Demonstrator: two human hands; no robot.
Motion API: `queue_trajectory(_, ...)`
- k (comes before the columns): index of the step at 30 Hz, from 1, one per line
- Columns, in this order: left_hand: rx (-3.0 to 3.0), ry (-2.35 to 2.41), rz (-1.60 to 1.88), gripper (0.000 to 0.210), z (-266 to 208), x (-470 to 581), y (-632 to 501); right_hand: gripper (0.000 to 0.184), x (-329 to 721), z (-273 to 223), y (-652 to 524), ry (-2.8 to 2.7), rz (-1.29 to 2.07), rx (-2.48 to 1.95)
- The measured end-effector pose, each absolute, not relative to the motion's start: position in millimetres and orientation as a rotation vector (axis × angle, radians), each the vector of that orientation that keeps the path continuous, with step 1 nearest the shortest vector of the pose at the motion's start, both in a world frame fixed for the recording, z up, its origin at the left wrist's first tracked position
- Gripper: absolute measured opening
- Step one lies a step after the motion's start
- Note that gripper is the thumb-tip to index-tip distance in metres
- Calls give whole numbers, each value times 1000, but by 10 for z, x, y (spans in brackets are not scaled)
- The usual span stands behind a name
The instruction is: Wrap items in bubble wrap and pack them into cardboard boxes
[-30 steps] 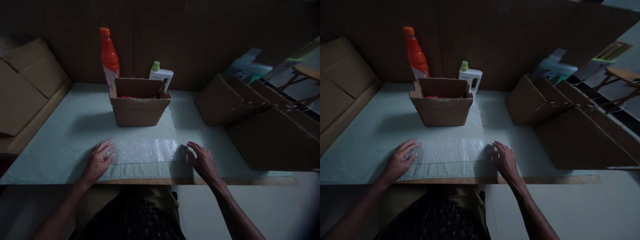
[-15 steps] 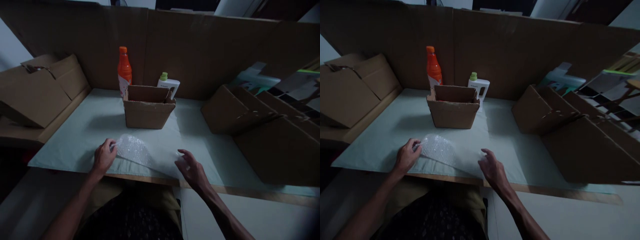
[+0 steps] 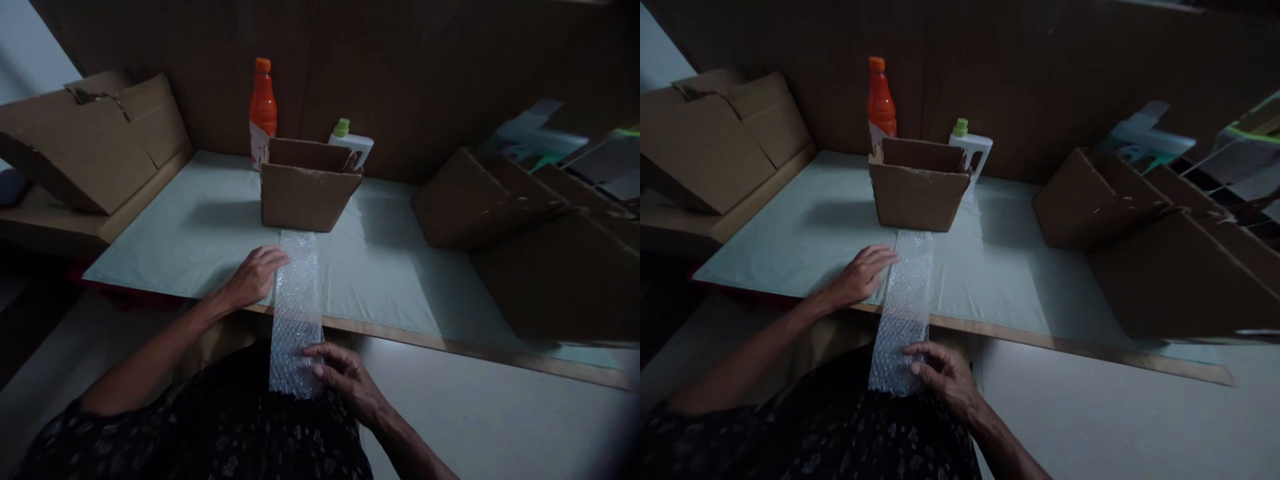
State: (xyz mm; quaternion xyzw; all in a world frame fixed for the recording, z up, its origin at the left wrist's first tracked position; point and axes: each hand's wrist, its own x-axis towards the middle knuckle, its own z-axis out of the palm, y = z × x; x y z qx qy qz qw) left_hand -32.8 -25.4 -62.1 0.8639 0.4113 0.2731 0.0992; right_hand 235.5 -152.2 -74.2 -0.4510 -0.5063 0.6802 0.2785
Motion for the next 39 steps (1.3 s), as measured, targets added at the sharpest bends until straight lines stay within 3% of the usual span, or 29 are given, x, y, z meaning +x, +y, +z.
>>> queue_trajectory(4, 2479, 1084, 749, 86, -663, -503, -1230, 35, 2287, -652, -1450, -1034, 1986, -1100)
queue_trajectory(11, 1848, 1472, 1062, 48, -776, 35, -1217, 56, 2104, -614, -1268, -976, 1784, -1096)
queue_trajectory(14, 1737, 1653, 950, 51, -782, 91, -906, 59, 2135, -654, -1287, -1168, 1512, -1163)
queue_trajectory(18, 1776, 1753, 798, 57, -775, 86, -723, 35, 2234, -723, -1260, -1758, 907, -1220)
queue_trajectory(21, 1806, 1805, 762, 56, -786, 109, -678, 40, 2237, -811, -1119, -2159, 435, -1180)
queue_trajectory(25, 1836, 1835, 797, 55, -810, 91, -710, 27, 2166, -933, -923, -2393, 154, -1188)
queue_trajectory(31, 2148, 1559, 1239, 48, -899, -92, -1069, 25, 2094, -921, -861, -2379, 171, -1176)
queue_trajectory(39, 1936, 1709, 1161, 33, -1033, -50, -992, 27, 2056, -908, -781, -2102, 295, -1265)
